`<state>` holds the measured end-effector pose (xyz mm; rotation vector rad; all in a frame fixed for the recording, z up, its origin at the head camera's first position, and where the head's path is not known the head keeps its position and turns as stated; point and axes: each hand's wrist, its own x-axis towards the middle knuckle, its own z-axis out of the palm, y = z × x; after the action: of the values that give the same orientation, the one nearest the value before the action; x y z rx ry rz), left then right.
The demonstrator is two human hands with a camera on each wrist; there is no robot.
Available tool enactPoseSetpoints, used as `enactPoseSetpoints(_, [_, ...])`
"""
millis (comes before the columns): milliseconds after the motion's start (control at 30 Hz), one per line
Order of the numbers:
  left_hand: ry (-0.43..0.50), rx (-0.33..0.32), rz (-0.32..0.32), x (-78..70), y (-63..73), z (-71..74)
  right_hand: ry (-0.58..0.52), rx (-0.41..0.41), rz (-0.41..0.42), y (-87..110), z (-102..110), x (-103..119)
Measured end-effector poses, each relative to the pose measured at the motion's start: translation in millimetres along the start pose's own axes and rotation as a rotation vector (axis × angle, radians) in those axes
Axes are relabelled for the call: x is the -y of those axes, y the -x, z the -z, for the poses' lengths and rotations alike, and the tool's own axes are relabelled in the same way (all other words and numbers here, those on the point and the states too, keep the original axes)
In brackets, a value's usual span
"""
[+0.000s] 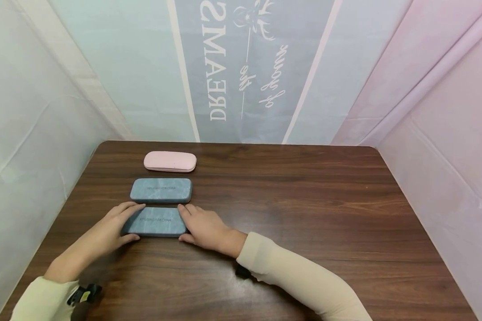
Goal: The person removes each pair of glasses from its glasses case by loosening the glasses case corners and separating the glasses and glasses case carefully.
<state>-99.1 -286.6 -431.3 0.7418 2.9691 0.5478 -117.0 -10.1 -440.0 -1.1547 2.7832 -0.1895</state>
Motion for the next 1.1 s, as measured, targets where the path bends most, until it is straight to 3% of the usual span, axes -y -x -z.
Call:
enactPoseSetpoints(600, [-0.012, 0.053, 0.063, -4.8, -3.8, 2.9, -0.013, -0.018, -0.03, -2.0, 1.2, 3.3])
enactPoseSetpoints(1100, [-0.004, 0.033, 0.056, -5.2, -2.4, 4.3, -0.097, -0.032, -0.061, -4.3, 4.0, 3.7])
